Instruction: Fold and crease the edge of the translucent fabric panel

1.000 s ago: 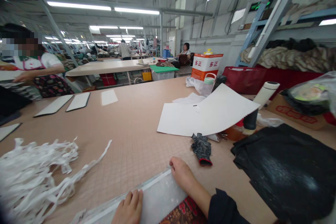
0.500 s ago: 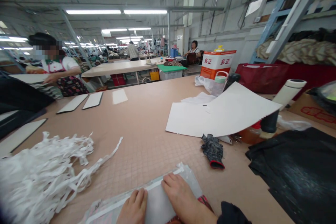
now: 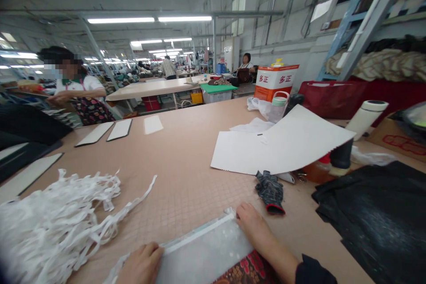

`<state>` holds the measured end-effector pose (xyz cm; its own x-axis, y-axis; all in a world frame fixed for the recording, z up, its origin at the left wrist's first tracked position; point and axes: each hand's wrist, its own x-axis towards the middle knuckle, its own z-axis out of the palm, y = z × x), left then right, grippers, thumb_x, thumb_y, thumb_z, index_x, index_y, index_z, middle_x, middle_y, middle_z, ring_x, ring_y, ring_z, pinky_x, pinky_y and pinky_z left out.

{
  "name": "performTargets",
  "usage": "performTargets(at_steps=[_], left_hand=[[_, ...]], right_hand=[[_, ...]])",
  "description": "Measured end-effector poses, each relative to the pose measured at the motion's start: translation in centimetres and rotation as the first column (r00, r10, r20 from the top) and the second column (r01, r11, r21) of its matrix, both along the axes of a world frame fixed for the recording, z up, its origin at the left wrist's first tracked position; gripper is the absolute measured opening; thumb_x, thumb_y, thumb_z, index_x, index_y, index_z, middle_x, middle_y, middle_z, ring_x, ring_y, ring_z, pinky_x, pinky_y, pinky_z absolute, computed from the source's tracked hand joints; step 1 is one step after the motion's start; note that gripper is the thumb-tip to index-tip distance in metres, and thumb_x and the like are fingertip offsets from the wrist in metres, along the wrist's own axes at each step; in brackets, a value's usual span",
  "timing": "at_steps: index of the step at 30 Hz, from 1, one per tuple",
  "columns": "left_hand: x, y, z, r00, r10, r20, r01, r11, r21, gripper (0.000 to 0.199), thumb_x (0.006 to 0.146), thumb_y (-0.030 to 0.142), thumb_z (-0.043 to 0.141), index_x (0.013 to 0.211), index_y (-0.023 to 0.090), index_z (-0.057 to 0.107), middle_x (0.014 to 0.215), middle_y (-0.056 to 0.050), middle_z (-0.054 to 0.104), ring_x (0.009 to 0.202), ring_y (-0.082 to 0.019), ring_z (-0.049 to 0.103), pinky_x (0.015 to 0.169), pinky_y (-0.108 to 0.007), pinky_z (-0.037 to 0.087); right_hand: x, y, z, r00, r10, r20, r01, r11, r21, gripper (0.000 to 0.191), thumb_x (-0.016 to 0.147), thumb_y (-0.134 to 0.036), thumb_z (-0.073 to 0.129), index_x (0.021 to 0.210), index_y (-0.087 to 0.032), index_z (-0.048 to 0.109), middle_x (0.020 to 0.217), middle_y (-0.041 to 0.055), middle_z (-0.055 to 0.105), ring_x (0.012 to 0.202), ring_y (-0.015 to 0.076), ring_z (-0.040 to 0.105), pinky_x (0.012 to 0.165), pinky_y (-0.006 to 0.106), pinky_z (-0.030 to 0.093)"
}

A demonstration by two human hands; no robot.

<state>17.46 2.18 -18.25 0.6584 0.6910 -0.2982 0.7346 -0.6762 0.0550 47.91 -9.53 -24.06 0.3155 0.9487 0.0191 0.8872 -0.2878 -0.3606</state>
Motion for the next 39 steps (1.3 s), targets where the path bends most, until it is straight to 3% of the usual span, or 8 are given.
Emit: performTargets(at_steps=[3, 7, 11, 14, 20, 30, 34, 39], left_hand=[[6.0, -0.6, 1.0, 0.982, -0.133, 0.134, 0.146, 0.985, -0.089, 0.025, 0.079, 0.014, 0.04, 0.091, 0.022, 0.061, 0.101, -0.004, 0.06, 0.095, -0.02, 0.051, 0.083, -0.032, 0.037], [11.8, -1.5, -0.1, 0.933, -0.158, 0.322, 0.195, 0.977, -0.085, 0.023, 0.08, 0.018, 0.042, 0.095, 0.021, 0.06, 0.103, -0.004, 0.058, 0.097, -0.02, 0.049, 0.084, -0.031, 0.035], [14.7, -2.3, -1.8, 0.882, -0.112, 0.458, 0.154, 0.987, -0.055, 0.022, 0.084, 0.023, 0.04, 0.093, 0.02, 0.06, 0.098, -0.005, 0.058, 0.094, -0.019, 0.049, 0.082, -0.031, 0.035], [15.6, -2.6, -2.6, 0.856, -0.057, 0.514, 0.106, 0.992, -0.066, 0.018, 0.082, 0.024, 0.044, 0.087, 0.019, 0.06, 0.093, -0.004, 0.058, 0.091, -0.019, 0.05, 0.08, -0.03, 0.035], [16.4, -2.5, -2.8, 0.841, 0.056, 0.538, 0.016, 0.992, -0.128, 0.018, 0.074, 0.021, 0.05, 0.09, 0.018, 0.057, 0.088, -0.001, 0.06, 0.087, -0.017, 0.052, 0.077, -0.028, 0.034], [16.9, -2.7, -3.5, 0.851, 0.08, 0.519, 0.002, 0.988, -0.156, 0.023, 0.074, 0.017, 0.049, 0.094, 0.019, 0.057, 0.092, -0.001, 0.06, 0.089, -0.015, 0.052, 0.078, -0.026, 0.035], [16.7, -2.9, -3.6, 0.856, -0.013, 0.518, 0.068, 0.994, -0.088, 0.018, 0.082, 0.021, 0.043, 0.086, 0.021, 0.061, 0.087, -0.002, 0.059, 0.085, -0.016, 0.052, 0.075, -0.027, 0.036], [16.4, -3.4, -4.5, 0.848, -0.267, 0.458, 0.213, 0.963, 0.167, 0.022, 0.084, 0.014, 0.043, 0.096, 0.023, 0.06, 0.09, -0.002, 0.057, 0.085, -0.017, 0.051, 0.075, -0.029, 0.037]], right_hand=[[0.2, 0.3, 0.2, 1.0, -0.013, 0.009, 0.014, 0.999, -0.045, 0.01, 0.074, -0.01, 0.048, 0.07, -0.018, 0.052, 0.082, 0.0065, 0.057, 0.083, 0.0196, 0.052, 0.074, 0.028, 0.038], [0.0, -0.2, 1.2, 0.999, -0.031, -0.011, 0.03, 0.999, -0.028, 0.009, 0.074, -0.012, 0.045, 0.071, -0.019, 0.048, 0.081, 0.0055, 0.057, 0.08, 0.0193, 0.052, 0.071, 0.028, 0.037], [-0.1, -0.5, 2.2, 0.943, -0.022, -0.332, 0.044, 0.997, 0.057, 0.003, 0.077, -0.019, 0.042, 0.076, -0.021, 0.044, 0.073, 0.0005, 0.056, 0.07, 0.0159, 0.053, 0.063, 0.026, 0.038], [0.0, 0.4, 2.2, 0.848, 0.04, -0.529, 0.063, 0.983, 0.175, 0.015, 0.07, -0.014, 0.046, 0.083, -0.021, 0.045, 0.079, -0.0004, 0.057, 0.076, 0.0152, 0.054, 0.068, 0.025, 0.04], [0.3, 1.9, 0.3, 0.787, 0.073, -0.613, 0.109, 0.961, 0.255, 0.036, 0.059, -0.006, 0.042, 0.091, -0.02, 0.05, 0.089, 0.0015, 0.058, 0.085, 0.0155, 0.054, 0.079, 0.028, 0.04], [-0.2, 1.4, 0.0, 0.831, -0.018, -0.556, 0.178, 0.955, 0.235, 0.035, 0.063, -0.007, 0.043, 0.096, -0.02, 0.048, 0.085, 0.0012, 0.056, 0.085, 0.0154, 0.055, 0.079, 0.027, 0.041], [-0.4, 1.5, -0.2, 0.866, -0.055, -0.497, 0.195, 0.953, 0.234, 0.027, 0.065, -0.007, 0.046, 0.088, -0.021, 0.047, 0.083, 0.0005, 0.055, 0.082, 0.0152, 0.054, 0.075, 0.026, 0.041], [-0.2, 1.5, -0.5, 0.959, -0.031, -0.281, 0.104, 0.963, 0.25, 0.013, 0.069, -0.008, 0.048, 0.074, -0.019, 0.052, 0.082, 0.0025, 0.054, 0.084, 0.0171, 0.05, 0.075, 0.028, 0.039]])
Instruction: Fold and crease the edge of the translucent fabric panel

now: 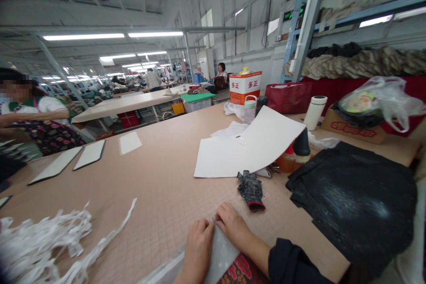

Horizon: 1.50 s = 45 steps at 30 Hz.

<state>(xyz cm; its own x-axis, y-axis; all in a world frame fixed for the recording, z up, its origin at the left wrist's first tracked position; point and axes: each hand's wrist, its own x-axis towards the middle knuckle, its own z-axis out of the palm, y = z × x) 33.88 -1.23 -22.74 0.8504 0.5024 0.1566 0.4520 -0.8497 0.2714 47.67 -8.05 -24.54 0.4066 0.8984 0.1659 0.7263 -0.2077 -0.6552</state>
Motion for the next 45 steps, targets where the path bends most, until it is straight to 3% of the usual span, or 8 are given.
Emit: performTargets(at_steps=[4, 9, 20, 27, 34, 37, 42, 45], left_hand=[[0.0, 0.0, -1.4, 0.998, -0.048, -0.027, 0.052, 0.983, 0.174, 0.028, 0.081, 0.01, 0.049, 0.105, 0.021, 0.056, 0.094, -0.003, 0.056, 0.086, -0.019, 0.051, 0.075, -0.032, 0.04], [0.3, 0.2, -2.6, 0.997, -0.054, -0.062, 0.067, 0.969, 0.239, 0.031, 0.079, 0.008, 0.05, 0.109, 0.017, 0.054, 0.094, -0.005, 0.056, 0.085, -0.021, 0.05, 0.072, -0.035, 0.041], [0.2, 0.0, -0.8, 0.994, -0.079, -0.081, 0.096, 0.966, 0.24, 0.026, 0.084, 0.011, 0.044, 0.106, 0.02, 0.055, 0.092, -0.003, 0.055, 0.083, -0.02, 0.05, 0.07, -0.034, 0.04], [0.2, 0.1, -1.0, 0.996, -0.064, -0.057, 0.077, 0.962, 0.261, 0.025, 0.084, 0.011, 0.045, 0.105, 0.02, 0.054, 0.091, -0.003, 0.054, 0.083, -0.019, 0.05, 0.07, -0.032, 0.04], [0.3, 0.2, -1.9, 0.998, -0.03, -0.055, 0.041, 0.978, 0.205, 0.028, 0.081, 0.011, 0.05, 0.106, 0.022, 0.055, 0.091, -0.003, 0.056, 0.084, -0.021, 0.05, 0.07, -0.033, 0.041], [0.2, 0.3, -1.9, 1.0, 0.009, -0.011, -0.007, 0.993, 0.119, 0.026, 0.081, 0.009, 0.047, 0.101, 0.022, 0.057, 0.09, -0.002, 0.056, 0.084, -0.019, 0.051, 0.073, -0.032, 0.041], [-0.1, 0.8, -1.5, 0.995, 0.1, 0.013, -0.099, 0.993, -0.057, 0.02, 0.079, 0.007, 0.047, 0.089, 0.018, 0.061, 0.087, -0.003, 0.057, 0.085, -0.018, 0.052, 0.076, -0.03, 0.042], [-0.6, 0.9, -1.4, 1.0, 0.023, -0.012, -0.023, 1.0, 0.011, 0.021, 0.08, 0.006, 0.047, 0.089, 0.019, 0.06, 0.086, -0.002, 0.057, 0.084, -0.017, 0.053, 0.073, -0.029, 0.044]], right_hand=[[0.6, 0.4, 1.0, 0.996, 0.071, 0.05, -0.068, 0.996, -0.059, 0.009, 0.072, -0.013, 0.049, 0.071, -0.019, 0.056, 0.082, 0.0027, 0.056, 0.085, 0.0166, 0.05, 0.077, 0.027, 0.038], [1.1, 1.7, 1.7, 0.997, 0.063, 0.042, -0.055, 0.986, -0.156, 0.009, 0.07, -0.016, 0.049, 0.068, -0.018, 0.058, 0.076, 0.0024, 0.058, 0.078, 0.0159, 0.052, 0.071, 0.025, 0.038], [1.3, 2.8, 1.7, 0.994, 0.079, 0.079, -0.057, 0.966, -0.251, 0.013, 0.063, -0.01, 0.049, 0.07, -0.017, 0.058, 0.075, 0.0026, 0.06, 0.075, 0.0159, 0.051, 0.066, 0.025, 0.034], [1.6, 3.3, 1.9, 0.997, 0.053, 0.049, -0.036, 0.953, -0.3, 0.013, 0.065, -0.013, 0.051, 0.074, -0.017, 0.059, 0.074, 0.0015, 0.061, 0.068, 0.014, 0.051, 0.059, 0.023, 0.033], [1.0, 3.2, 1.9, 0.998, 0.018, 0.06, -0.002, 0.967, -0.253, 0.013, 0.07, -0.01, 0.048, 0.076, -0.017, 0.057, 0.079, 0.0035, 0.06, 0.076, 0.0165, 0.052, 0.068, 0.026, 0.036], [0.1, 2.4, 2.0, 0.999, 0.021, 0.049, -0.014, 0.989, -0.144, 0.021, 0.076, -0.007, 0.04, 0.082, -0.018, 0.057, 0.086, 0.0047, 0.059, 0.083, 0.0158, 0.052, 0.074, 0.026, 0.038], [-1.5, 0.5, 1.2, 0.986, 0.157, 0.056, -0.155, 0.987, -0.039, 0.026, 0.078, -0.005, 0.037, 0.082, -0.018, 0.06, 0.088, 0.0051, 0.058, 0.088, 0.0165, 0.051, 0.078, 0.027, 0.039], [-1.7, -0.3, 1.3, 0.969, 0.227, 0.097, -0.222, 0.973, -0.058, 0.027, 0.08, -0.006, 0.037, 0.085, -0.018, 0.061, 0.09, 0.0049, 0.058, 0.09, 0.0165, 0.05, 0.079, 0.027, 0.04]])
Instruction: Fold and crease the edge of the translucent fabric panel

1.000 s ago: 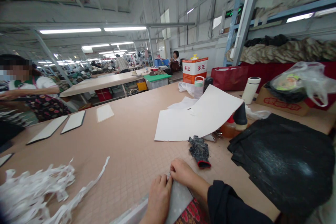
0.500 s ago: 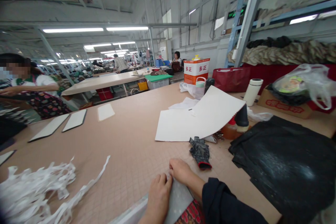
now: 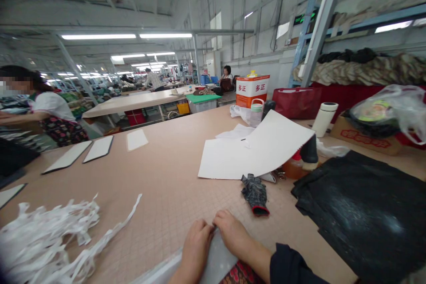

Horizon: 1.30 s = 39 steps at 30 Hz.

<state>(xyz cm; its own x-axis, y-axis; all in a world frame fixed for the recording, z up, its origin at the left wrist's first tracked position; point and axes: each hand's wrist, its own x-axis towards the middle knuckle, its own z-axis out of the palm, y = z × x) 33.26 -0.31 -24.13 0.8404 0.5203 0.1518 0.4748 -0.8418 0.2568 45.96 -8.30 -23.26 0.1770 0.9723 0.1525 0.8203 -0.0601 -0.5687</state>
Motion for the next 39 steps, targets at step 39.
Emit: performTargets(at_steps=[39], left_hand=[[-25.5, 2.7, 2.0, 0.986, -0.007, -0.166, 0.076, 0.909, 0.409, 0.01, 0.085, 0.019, 0.05, 0.093, 0.016, 0.055, 0.083, 0.0, 0.057, 0.075, -0.015, 0.05, 0.086, -0.035, 0.033]], right_hand=[[-20.0, 5.5, -1.0, 0.725, 0.473, 0.5, -0.572, 0.818, 0.056, 0.012, 0.075, -0.014, 0.057, 0.087, -0.014, 0.058, 0.086, 0.0075, 0.06, 0.078, 0.0217, 0.052, 0.067, 0.033, 0.038]])
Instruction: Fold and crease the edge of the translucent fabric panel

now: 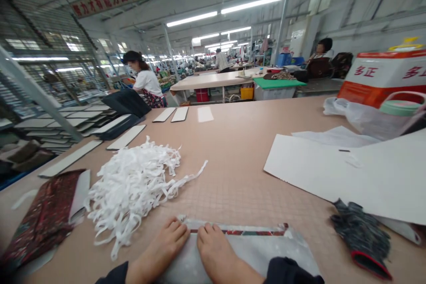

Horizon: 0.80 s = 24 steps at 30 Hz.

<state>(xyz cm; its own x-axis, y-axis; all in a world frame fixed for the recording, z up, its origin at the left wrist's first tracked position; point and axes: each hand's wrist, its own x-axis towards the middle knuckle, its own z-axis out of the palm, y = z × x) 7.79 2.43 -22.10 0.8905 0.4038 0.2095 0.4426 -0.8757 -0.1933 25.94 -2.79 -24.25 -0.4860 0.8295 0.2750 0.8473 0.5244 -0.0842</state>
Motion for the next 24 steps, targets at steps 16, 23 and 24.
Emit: performTargets(at_steps=[16, 23, 24], left_hand=[[-2.8, -2.7, 0.5, 0.917, 0.304, 0.26, -0.277, 0.951, -0.138, 0.018, 0.087, 0.014, 0.042, 0.096, 0.02, 0.057, 0.093, -0.002, 0.061, 0.082, -0.016, 0.053, 0.079, -0.033, 0.041], [-2.7, -2.9, 0.4, 0.897, 0.342, 0.281, -0.308, 0.938, -0.159, 0.018, 0.088, 0.014, 0.04, 0.091, 0.019, 0.057, 0.092, -0.002, 0.062, 0.081, -0.016, 0.054, 0.078, -0.033, 0.042], [-2.7, -2.9, 0.3, 0.896, 0.335, 0.291, -0.303, 0.941, -0.151, 0.018, 0.088, 0.015, 0.039, 0.089, 0.019, 0.057, 0.091, -0.002, 0.062, 0.08, -0.016, 0.054, 0.078, -0.033, 0.042]], right_hand=[[-4.2, 2.7, -0.5, 0.981, 0.144, -0.133, -0.146, 0.989, -0.002, 0.011, 0.08, -0.013, 0.053, 0.089, -0.016, 0.058, 0.086, 0.0043, 0.059, 0.079, 0.0199, 0.049, 0.068, 0.032, 0.037], [-4.0, 3.4, 0.0, 0.975, 0.174, -0.141, -0.178, 0.984, -0.019, 0.007, 0.083, -0.015, 0.051, 0.082, -0.018, 0.058, 0.081, 0.0019, 0.058, 0.076, 0.0174, 0.049, 0.065, 0.029, 0.037], [-4.1, 3.4, 0.1, 0.975, 0.145, -0.167, -0.153, 0.988, -0.036, 0.009, 0.083, -0.014, 0.051, 0.08, -0.019, 0.057, 0.08, 0.001, 0.057, 0.075, 0.0168, 0.05, 0.064, 0.028, 0.037]])
